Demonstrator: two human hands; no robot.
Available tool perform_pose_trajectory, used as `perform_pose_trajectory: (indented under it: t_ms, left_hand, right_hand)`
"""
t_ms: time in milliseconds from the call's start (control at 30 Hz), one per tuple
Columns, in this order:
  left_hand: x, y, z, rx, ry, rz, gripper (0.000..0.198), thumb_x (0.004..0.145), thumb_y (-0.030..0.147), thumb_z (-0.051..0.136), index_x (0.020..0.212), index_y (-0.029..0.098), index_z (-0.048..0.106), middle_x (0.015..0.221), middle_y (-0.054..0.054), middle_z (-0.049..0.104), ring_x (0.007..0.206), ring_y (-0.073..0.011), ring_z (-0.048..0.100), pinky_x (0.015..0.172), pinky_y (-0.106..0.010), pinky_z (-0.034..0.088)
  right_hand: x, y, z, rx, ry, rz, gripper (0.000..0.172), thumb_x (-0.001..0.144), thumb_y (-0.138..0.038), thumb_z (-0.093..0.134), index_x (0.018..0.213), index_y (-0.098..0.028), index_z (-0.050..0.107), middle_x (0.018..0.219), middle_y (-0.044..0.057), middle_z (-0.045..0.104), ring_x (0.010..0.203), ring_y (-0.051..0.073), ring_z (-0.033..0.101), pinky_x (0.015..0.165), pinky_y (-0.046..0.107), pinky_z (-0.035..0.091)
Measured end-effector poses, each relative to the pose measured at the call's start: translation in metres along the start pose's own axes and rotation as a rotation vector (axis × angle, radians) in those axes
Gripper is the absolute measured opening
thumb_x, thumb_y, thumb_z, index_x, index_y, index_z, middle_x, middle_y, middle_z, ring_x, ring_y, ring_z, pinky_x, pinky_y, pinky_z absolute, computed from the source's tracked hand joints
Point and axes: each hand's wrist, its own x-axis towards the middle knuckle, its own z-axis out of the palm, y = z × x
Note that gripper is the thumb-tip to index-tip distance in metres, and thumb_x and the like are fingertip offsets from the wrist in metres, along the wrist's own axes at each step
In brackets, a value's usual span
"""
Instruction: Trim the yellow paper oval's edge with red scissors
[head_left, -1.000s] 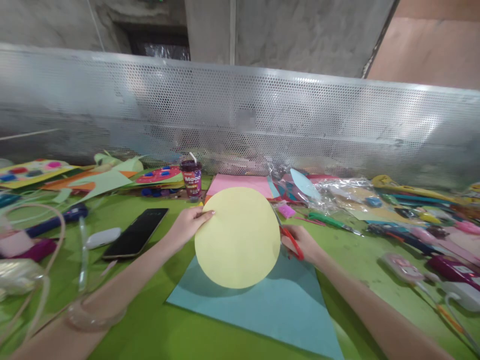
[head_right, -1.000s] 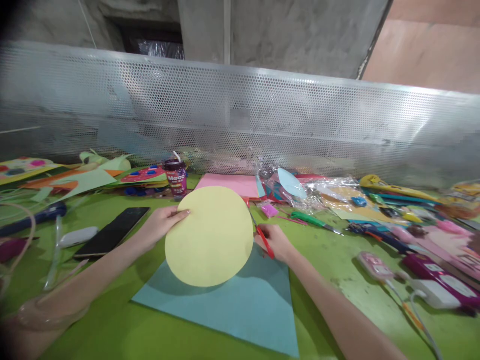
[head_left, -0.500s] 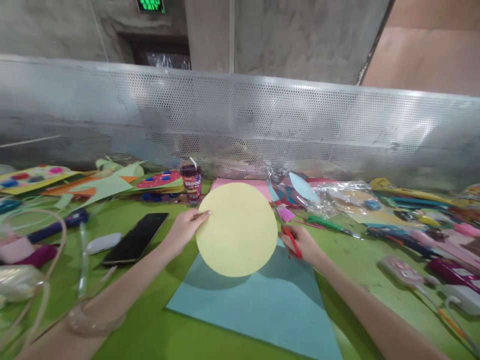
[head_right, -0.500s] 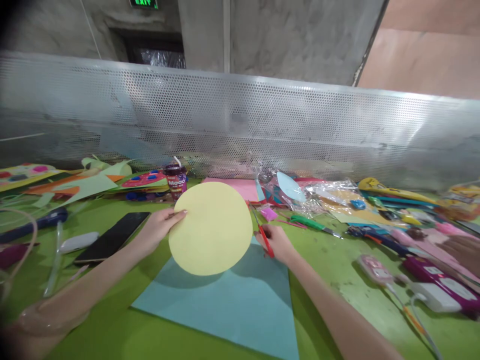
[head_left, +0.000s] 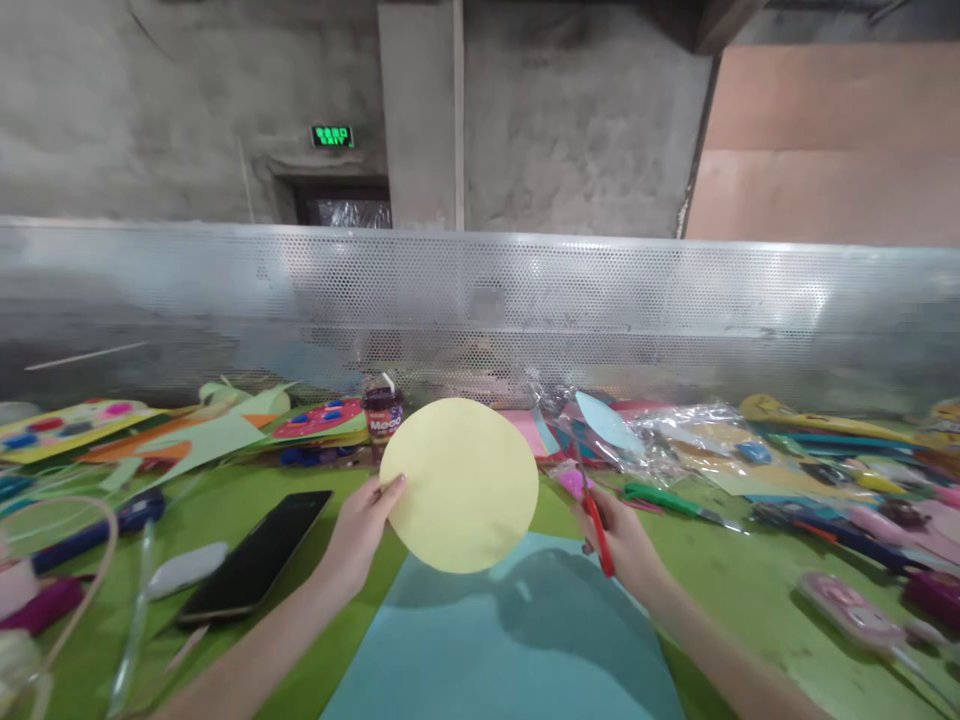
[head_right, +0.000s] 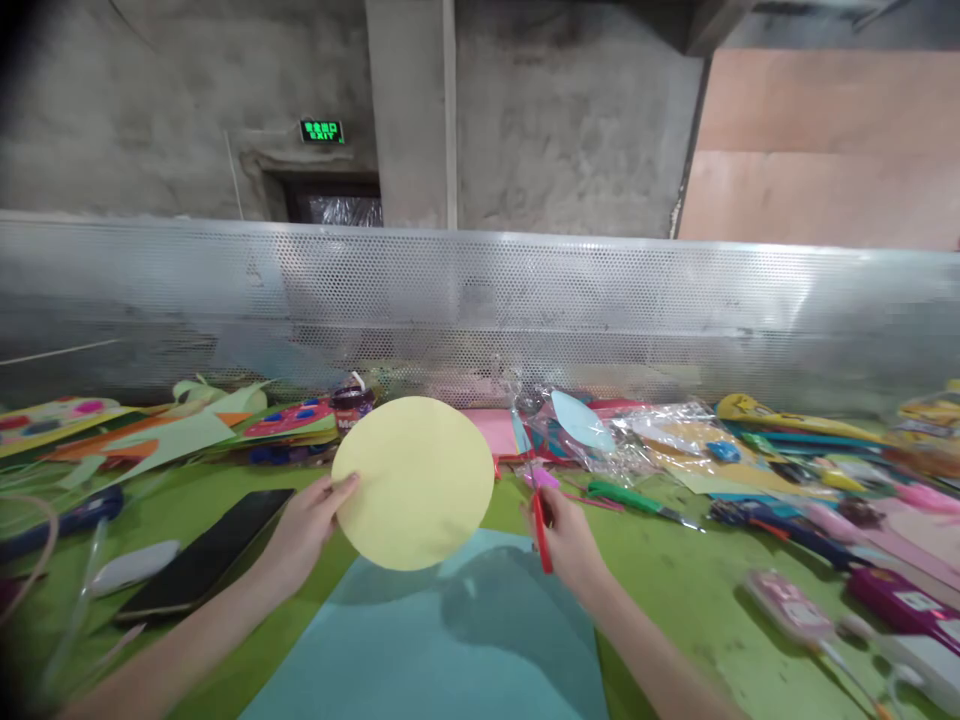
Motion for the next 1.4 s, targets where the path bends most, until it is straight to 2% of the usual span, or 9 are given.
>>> perform_pose_trajectory:
  t_ms: [100, 200, 333, 567, 700, 833, 967, 1200, 1400]
  left_hand:
    - [-0.004, 0.003, 0.001, -0.074, -0.112, -0.048, 0.037, 0.067, 0.043, 0.058, 0.091, 0.014, 0.058, 0.089, -0.009, 0.066, 0.079, -0.0231, 0.061, 0.067, -0.032, 0.048]
    - [-0.008, 0.007, 0.003, -0.087, -0.122, -0.055, 0.038, 0.068, 0.042, 0.057, 0.094, 0.015, 0.057, 0.089, -0.008, 0.067, 0.076, -0.023, 0.062, 0.066, -0.032, 0.049]
    - [-0.014, 0.013, 0.004, -0.057, -0.107, -0.065, 0.042, 0.068, 0.042, 0.057, 0.101, 0.016, 0.055, 0.089, -0.008, 0.067, 0.073, -0.0229, 0.063, 0.063, -0.033, 0.05]
    - [-0.017, 0.014, 0.004, 0.032, -0.15, 0.069, 0.048, 0.07, 0.045, 0.053, 0.108, 0.016, 0.053, 0.09, -0.009, 0.067, 0.074, -0.0237, 0.062, 0.061, -0.032, 0.049]
    - [-0.02, 0.016, 0.005, 0.2, -0.091, 0.134, 0.05, 0.067, 0.051, 0.052, 0.1, 0.015, 0.059, 0.081, -0.008, 0.068, 0.068, -0.0247, 0.062, 0.055, -0.03, 0.048]
    - [-0.022, 0.018, 0.004, 0.226, -0.112, 0.131, 0.05, 0.069, 0.051, 0.05, 0.102, 0.016, 0.058, 0.083, -0.007, 0.068, 0.067, -0.0237, 0.063, 0.055, -0.029, 0.047]
    - [-0.021, 0.017, 0.003, 0.211, -0.115, 0.11, 0.05, 0.07, 0.048, 0.051, 0.108, 0.017, 0.055, 0.089, -0.007, 0.068, 0.069, -0.023, 0.063, 0.055, -0.028, 0.047]
    - [-0.024, 0.016, 0.004, 0.205, -0.143, 0.094, 0.049, 0.07, 0.047, 0.052, 0.107, 0.015, 0.054, 0.089, -0.008, 0.068, 0.066, -0.0222, 0.063, 0.056, -0.029, 0.047]
    - [-0.026, 0.019, 0.005, 0.197, -0.156, 0.089, 0.047, 0.07, 0.047, 0.052, 0.104, 0.015, 0.056, 0.087, -0.008, 0.068, 0.065, -0.0227, 0.063, 0.055, -0.029, 0.047]
  right_hand:
    - [0.002, 0.001, 0.0, -0.075, 0.082, -0.008, 0.018, 0.068, -0.036, 0.048, 0.069, -0.017, 0.048, 0.056, 0.0, 0.052, 0.05, 0.013, 0.049, 0.047, 0.023, 0.04]
    - [0.006, 0.0, -0.002, -0.131, 0.118, 0.014, 0.02, 0.066, -0.033, 0.049, 0.077, -0.016, 0.051, 0.067, 0.003, 0.057, 0.061, 0.016, 0.053, 0.056, 0.025, 0.041]
    - [0.008, 0.0, -0.003, -0.127, 0.088, 0.043, 0.023, 0.064, -0.03, 0.051, 0.082, -0.015, 0.052, 0.075, 0.005, 0.059, 0.07, 0.019, 0.054, 0.064, 0.027, 0.041]
    - [-0.004, -0.006, 0.006, -0.006, -0.035, 0.001, 0.019, 0.071, -0.035, 0.047, 0.073, -0.016, 0.05, 0.064, 0.001, 0.055, 0.058, 0.013, 0.048, 0.054, 0.023, 0.038]
    - [-0.007, -0.013, 0.012, 0.157, -0.085, -0.005, 0.018, 0.07, -0.034, 0.05, 0.073, -0.016, 0.048, 0.065, 0.001, 0.053, 0.059, 0.013, 0.049, 0.057, 0.024, 0.041]
    - [-0.005, -0.012, 0.014, 0.218, -0.07, 0.021, 0.015, 0.066, -0.027, 0.054, 0.072, -0.017, 0.045, 0.062, -0.002, 0.049, 0.056, 0.01, 0.047, 0.053, 0.021, 0.04]
    - [-0.007, -0.01, 0.012, 0.202, -0.196, 0.124, 0.01, 0.067, -0.024, 0.05, 0.068, -0.016, 0.043, 0.057, -0.004, 0.047, 0.047, 0.007, 0.044, 0.044, 0.019, 0.037]
    - [-0.014, -0.017, 0.01, 0.198, -0.29, 0.131, 0.008, 0.066, -0.021, 0.049, 0.065, -0.015, 0.044, 0.052, -0.004, 0.047, 0.042, 0.007, 0.045, 0.041, 0.018, 0.037]
    - [-0.013, -0.01, 0.009, 0.197, -0.3, 0.13, 0.008, 0.068, -0.023, 0.046, 0.066, -0.015, 0.047, 0.054, -0.003, 0.05, 0.042, 0.007, 0.047, 0.04, 0.018, 0.038]
